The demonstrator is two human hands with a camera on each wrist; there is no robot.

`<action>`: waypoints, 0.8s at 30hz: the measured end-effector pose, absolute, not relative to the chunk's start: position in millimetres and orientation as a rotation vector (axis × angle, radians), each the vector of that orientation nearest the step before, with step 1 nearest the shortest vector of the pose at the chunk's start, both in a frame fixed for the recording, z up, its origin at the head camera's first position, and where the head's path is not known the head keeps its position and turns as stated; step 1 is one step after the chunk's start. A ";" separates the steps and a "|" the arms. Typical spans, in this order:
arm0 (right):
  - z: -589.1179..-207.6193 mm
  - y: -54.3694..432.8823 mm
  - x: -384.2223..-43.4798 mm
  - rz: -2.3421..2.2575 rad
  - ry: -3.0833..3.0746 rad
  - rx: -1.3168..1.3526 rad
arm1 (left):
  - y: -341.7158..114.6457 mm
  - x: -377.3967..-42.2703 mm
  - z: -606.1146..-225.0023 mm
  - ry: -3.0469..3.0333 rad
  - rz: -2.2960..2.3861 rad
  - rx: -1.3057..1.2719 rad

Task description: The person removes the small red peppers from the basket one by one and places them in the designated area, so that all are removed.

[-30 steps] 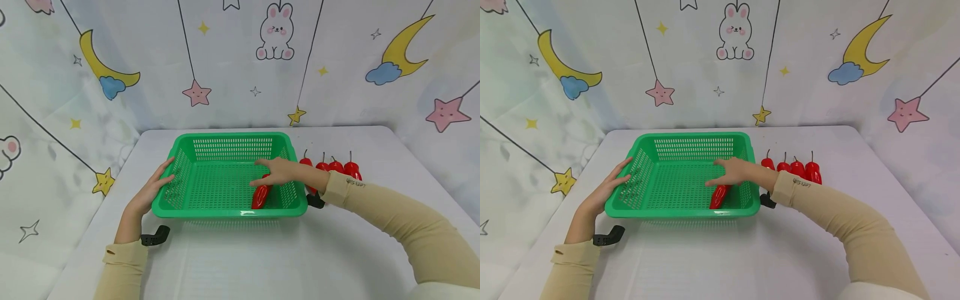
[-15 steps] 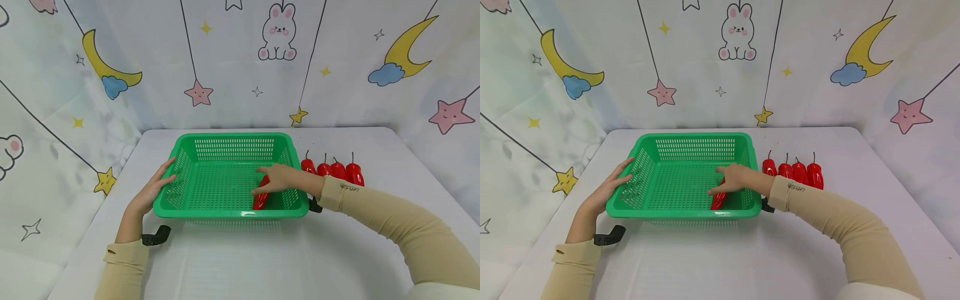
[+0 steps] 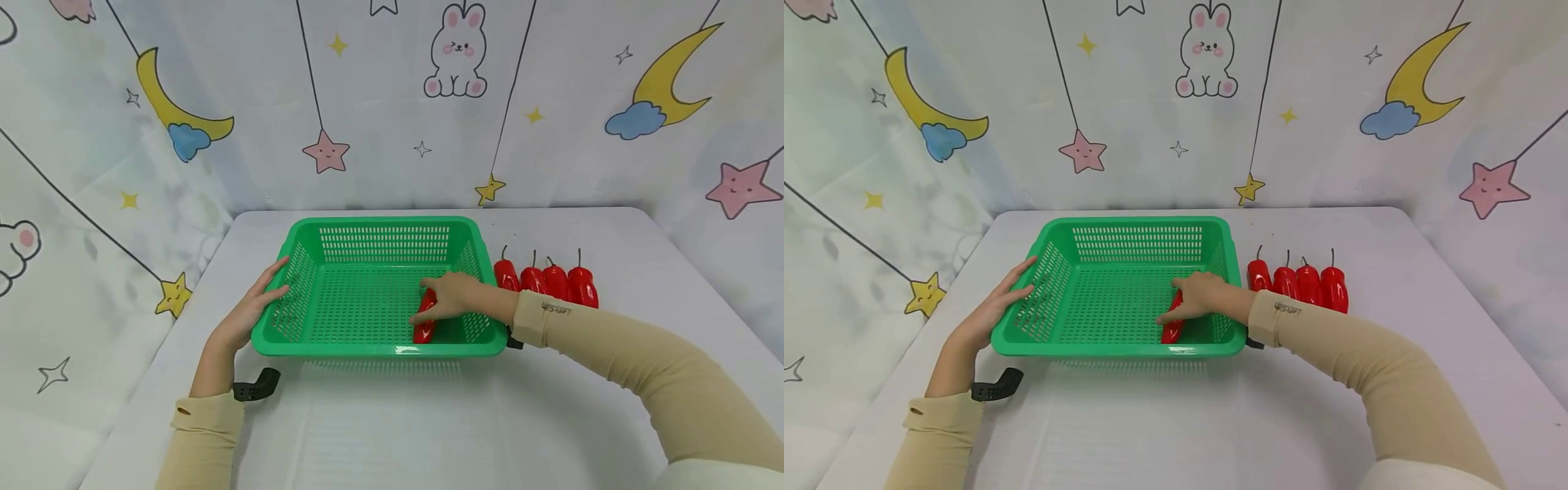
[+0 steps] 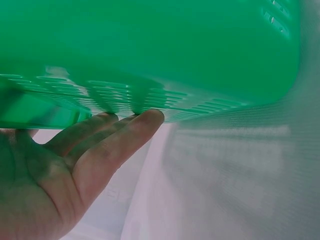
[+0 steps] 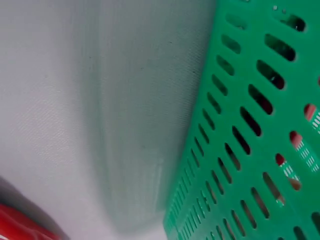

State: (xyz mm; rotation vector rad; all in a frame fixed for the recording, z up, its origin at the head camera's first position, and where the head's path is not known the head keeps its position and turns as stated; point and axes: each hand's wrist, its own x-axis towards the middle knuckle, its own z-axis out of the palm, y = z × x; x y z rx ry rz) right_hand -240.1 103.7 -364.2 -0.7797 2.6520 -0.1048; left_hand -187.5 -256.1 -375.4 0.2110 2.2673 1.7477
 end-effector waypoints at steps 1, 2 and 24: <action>-365.1 103.4 -240.2 -0.094 2.656 -0.777 | -255.9 -187.6 -375.5 2.267 1.747 0.210; -365.7 102.7 -240.1 -0.080 2.661 -0.770 | -255.7 -187.4 -375.2 2.265 1.749 0.209; -368.2 97.9 -242.7 -0.143 2.560 -0.694 | -255.9 -188.1 -374.8 2.255 1.755 0.206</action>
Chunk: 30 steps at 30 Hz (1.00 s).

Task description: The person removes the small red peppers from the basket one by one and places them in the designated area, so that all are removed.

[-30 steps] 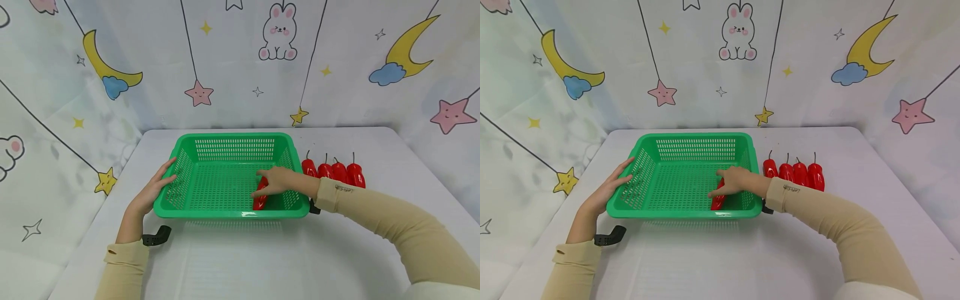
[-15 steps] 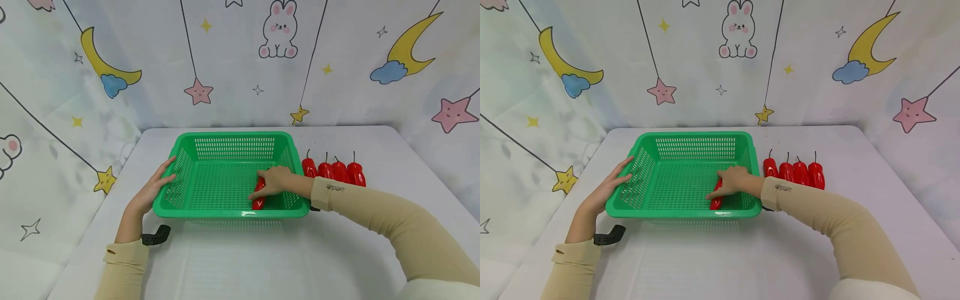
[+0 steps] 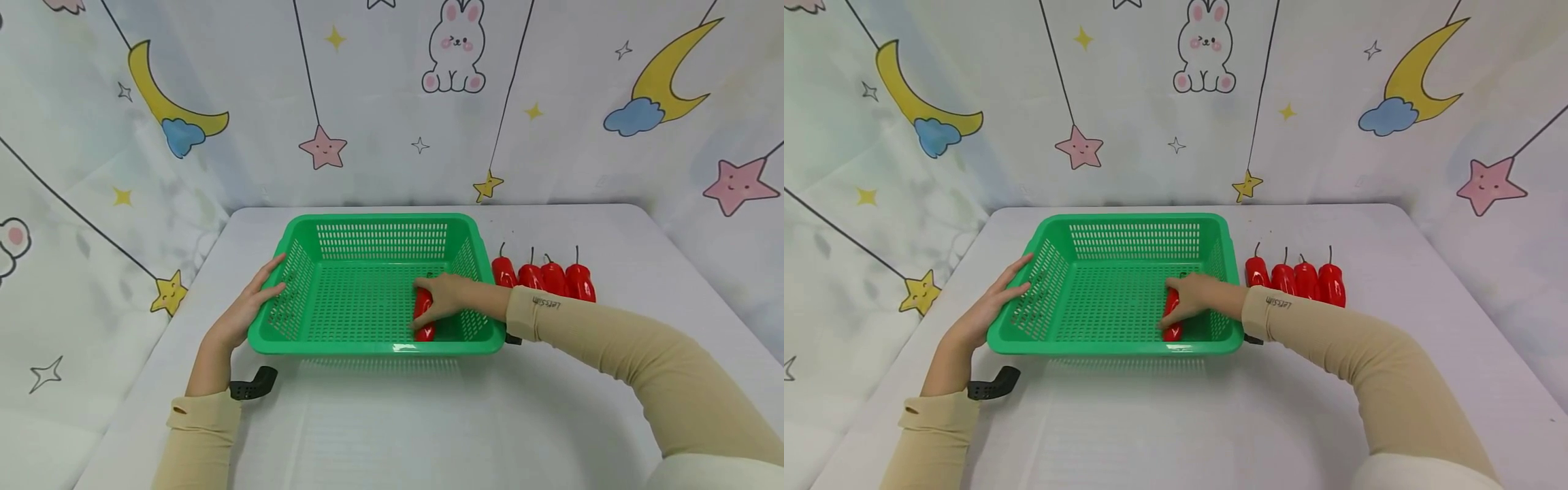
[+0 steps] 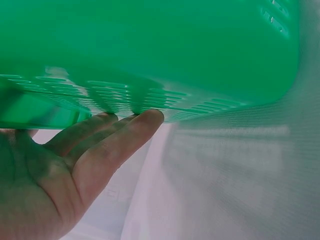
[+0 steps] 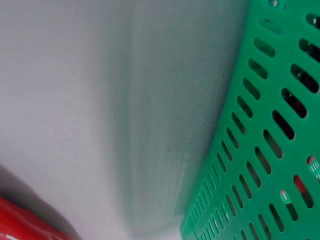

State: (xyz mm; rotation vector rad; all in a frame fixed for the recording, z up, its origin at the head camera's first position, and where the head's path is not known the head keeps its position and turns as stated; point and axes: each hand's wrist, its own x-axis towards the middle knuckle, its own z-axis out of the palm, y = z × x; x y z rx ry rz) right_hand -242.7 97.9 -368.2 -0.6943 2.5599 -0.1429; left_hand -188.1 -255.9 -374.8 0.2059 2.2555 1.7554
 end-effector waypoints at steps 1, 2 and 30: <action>-368.1 98.4 -243.2 -0.193 2.536 -0.692 | -255.8 -187.9 -374.6 2.253 1.757 0.207; -367.9 99.1 -243.6 -0.237 2.515 -0.689 | -255.8 -188.0 -374.7 2.251 1.757 0.206; -343.8 112.5 -242.6 -0.769 2.412 -0.775 | -256.4 -187.7 -374.6 2.251 1.754 0.203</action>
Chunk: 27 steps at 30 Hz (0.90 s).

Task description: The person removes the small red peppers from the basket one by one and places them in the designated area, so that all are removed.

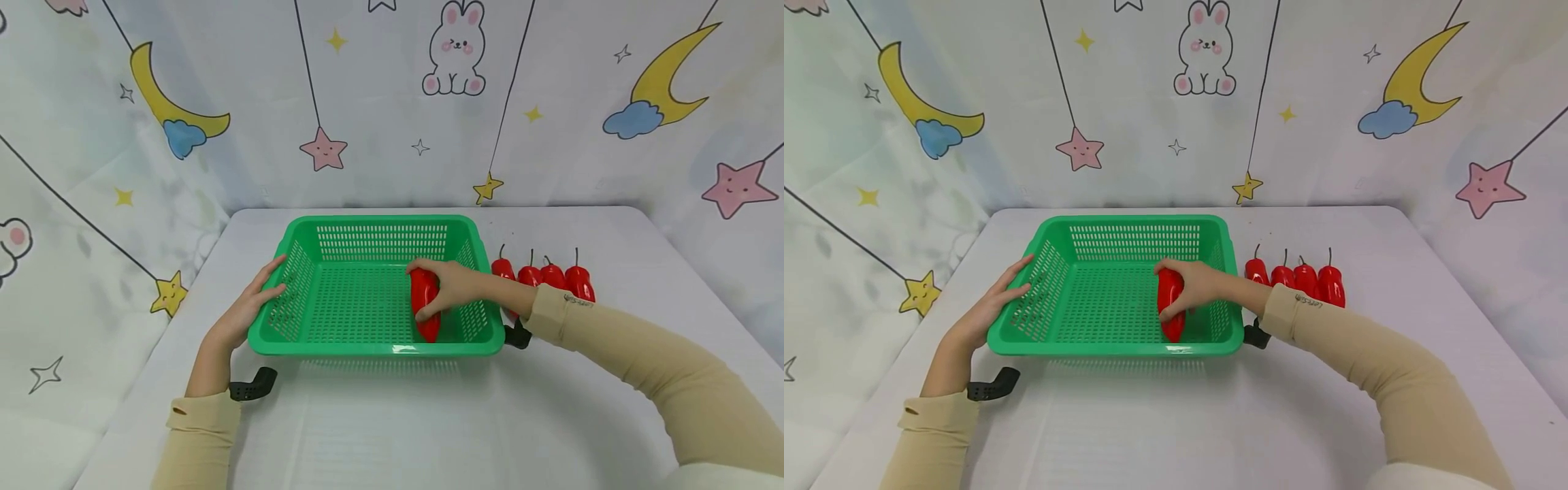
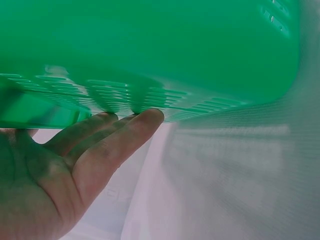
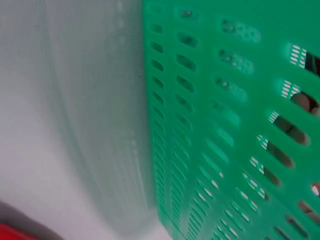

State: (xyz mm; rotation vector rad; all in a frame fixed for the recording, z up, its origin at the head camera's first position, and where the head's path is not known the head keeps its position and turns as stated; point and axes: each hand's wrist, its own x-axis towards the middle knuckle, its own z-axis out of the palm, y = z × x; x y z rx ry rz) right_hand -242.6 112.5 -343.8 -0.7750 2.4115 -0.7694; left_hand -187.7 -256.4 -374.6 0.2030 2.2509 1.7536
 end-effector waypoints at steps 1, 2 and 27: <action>-341.5 113.3 -242.5 -0.781 2.410 -0.769 | -256.3 -187.7 -374.4 2.255 1.751 0.203; -339.5 114.3 -242.6 -0.794 2.406 -0.765 | -256.4 -187.5 -374.0 2.262 1.747 0.206; -295.4 142.9 -239.0 -0.955 2.315 -0.881 | -255.1 -187.4 -374.4 2.236 1.768 0.206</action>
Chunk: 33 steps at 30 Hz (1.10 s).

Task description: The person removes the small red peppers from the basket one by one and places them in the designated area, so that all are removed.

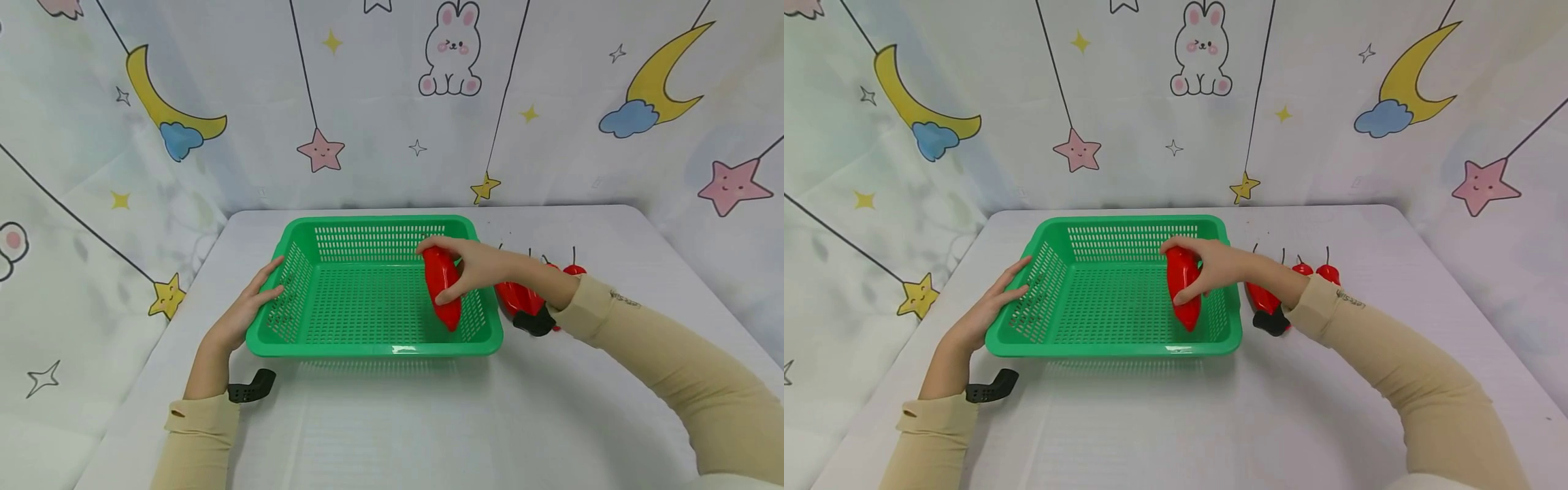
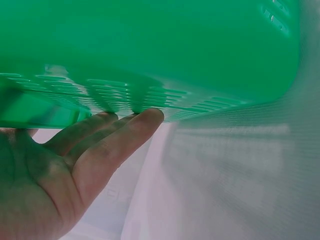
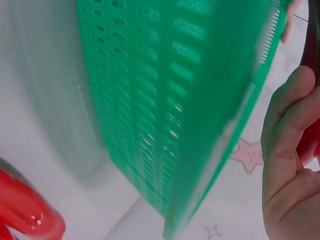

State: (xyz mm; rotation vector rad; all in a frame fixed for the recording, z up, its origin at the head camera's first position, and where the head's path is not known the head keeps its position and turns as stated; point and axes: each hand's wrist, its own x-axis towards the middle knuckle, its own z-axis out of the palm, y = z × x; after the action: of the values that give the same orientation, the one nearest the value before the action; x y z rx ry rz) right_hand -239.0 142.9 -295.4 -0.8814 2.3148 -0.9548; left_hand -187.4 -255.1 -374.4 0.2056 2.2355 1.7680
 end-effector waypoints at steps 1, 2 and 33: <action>-293.9 144.5 -238.8 -0.969 2.307 -0.886 | -255.0 -187.5 -374.7 2.236 1.768 0.206; -292.4 146.3 -238.5 -0.977 2.305 -0.892 | -255.0 -187.5 -374.8 2.235 1.770 0.206; -271.8 228.7 -231.8 -1.028 2.387 -0.753 | -254.2 -186.1 -373.6 2.234 1.768 0.199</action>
State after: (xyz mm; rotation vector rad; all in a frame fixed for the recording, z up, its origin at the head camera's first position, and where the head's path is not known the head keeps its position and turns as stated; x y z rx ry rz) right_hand -231.8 228.7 -271.8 -0.7529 2.3869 -1.0280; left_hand -186.1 -254.2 -373.6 0.1992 2.2341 1.7682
